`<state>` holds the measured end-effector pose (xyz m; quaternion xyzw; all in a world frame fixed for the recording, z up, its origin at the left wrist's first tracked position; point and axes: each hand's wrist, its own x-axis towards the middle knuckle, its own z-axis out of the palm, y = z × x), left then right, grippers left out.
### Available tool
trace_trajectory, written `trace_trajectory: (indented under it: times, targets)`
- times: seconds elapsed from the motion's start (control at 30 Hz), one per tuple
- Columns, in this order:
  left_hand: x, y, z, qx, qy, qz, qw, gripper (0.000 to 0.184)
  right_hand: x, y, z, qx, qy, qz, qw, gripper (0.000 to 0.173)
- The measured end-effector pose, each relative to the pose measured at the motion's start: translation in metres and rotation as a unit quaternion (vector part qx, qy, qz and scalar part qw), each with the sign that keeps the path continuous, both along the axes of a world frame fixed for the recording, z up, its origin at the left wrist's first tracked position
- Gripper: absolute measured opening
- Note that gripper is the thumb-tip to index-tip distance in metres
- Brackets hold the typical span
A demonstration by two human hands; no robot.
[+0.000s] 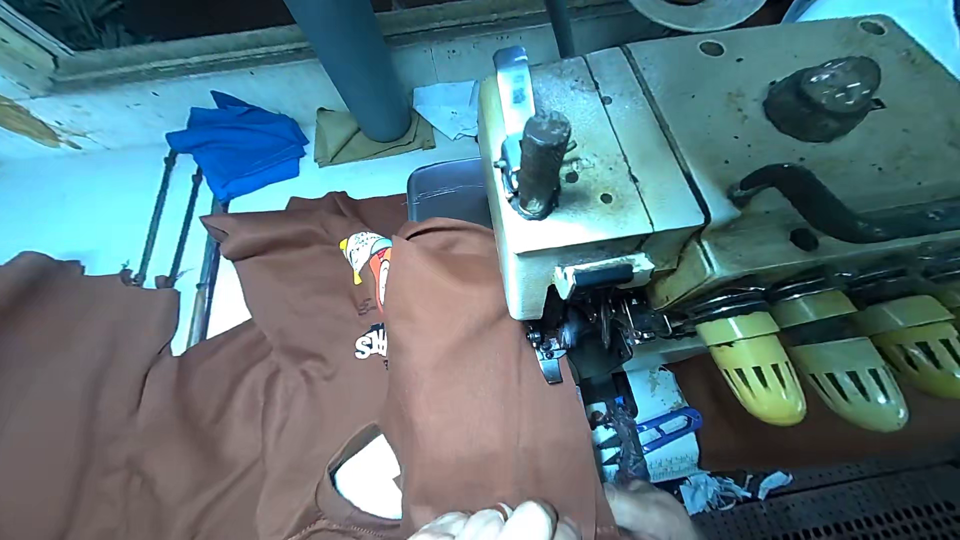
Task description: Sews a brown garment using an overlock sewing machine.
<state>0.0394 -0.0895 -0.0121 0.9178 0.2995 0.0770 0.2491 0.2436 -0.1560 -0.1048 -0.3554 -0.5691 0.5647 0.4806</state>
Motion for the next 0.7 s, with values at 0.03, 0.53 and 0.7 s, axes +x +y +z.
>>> trace_trajectory:
  times: [0.03,0.53,0.7]
  targets:
    - [0.003,0.005,0.002,0.016,0.004,0.011,1.000,0.019,0.000,0.005,0.004,-0.002,-0.003,-0.012,1.000,0.019]
    - [0.035,0.040,0.002,0.189,-0.032,0.129,0.973,0.027,-0.032,0.033,0.035,-0.012,0.002,-0.119,0.993,0.014]
    - [0.001,0.080,0.009,0.184,-0.086,0.222,0.954,0.027,-0.033,0.033,0.035,-0.029,-0.008,-0.127,0.991,0.016]
